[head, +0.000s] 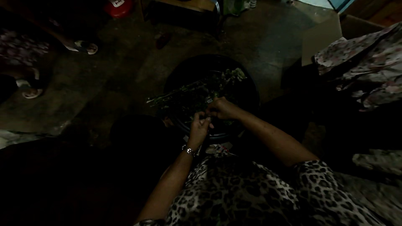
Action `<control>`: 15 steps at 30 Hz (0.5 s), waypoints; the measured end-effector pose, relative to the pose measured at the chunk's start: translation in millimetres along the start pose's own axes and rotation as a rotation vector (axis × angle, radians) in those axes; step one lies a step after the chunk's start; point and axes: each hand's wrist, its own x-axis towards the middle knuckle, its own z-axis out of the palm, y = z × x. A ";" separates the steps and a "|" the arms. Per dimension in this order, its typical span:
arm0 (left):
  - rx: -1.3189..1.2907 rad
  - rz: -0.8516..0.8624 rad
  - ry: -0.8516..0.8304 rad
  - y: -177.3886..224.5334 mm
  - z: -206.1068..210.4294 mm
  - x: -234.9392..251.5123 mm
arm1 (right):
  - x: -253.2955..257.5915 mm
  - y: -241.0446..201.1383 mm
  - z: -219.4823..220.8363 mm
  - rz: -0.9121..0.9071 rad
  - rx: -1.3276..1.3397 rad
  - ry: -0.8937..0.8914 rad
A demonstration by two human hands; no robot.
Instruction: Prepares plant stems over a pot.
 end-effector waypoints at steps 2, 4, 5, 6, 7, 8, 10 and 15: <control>-0.002 0.019 -0.005 -1.6 -0.6 0.8 | 0.8 5.0 2.5 -0.015 0.022 0.019; -0.008 0.018 -0.014 -1.3 -1.5 0.4 | 2.0 10.0 5.0 -0.043 0.030 0.043; -0.019 0.018 -0.015 -1.3 -1.6 0.1 | 1.9 9.9 5.2 -0.047 0.036 0.047; -0.030 0.020 -0.016 -1.3 -1.6 0.0 | 1.7 9.0 5.4 -0.049 0.038 0.057; -0.036 0.021 -0.018 -0.6 -1.8 -0.1 | 1.7 7.6 5.0 -0.044 0.040 0.061; -0.034 0.022 -0.020 0.3 -2.2 -0.5 | 1.8 6.1 4.8 -0.029 0.051 0.058; -0.022 0.039 -0.020 1.0 -2.5 -0.4 | 1.7 2.9 3.0 0.020 0.100 0.048; -0.031 0.074 -0.042 -0.3 -2.4 2.1 | 2.2 7.5 1.1 0.075 0.206 0.064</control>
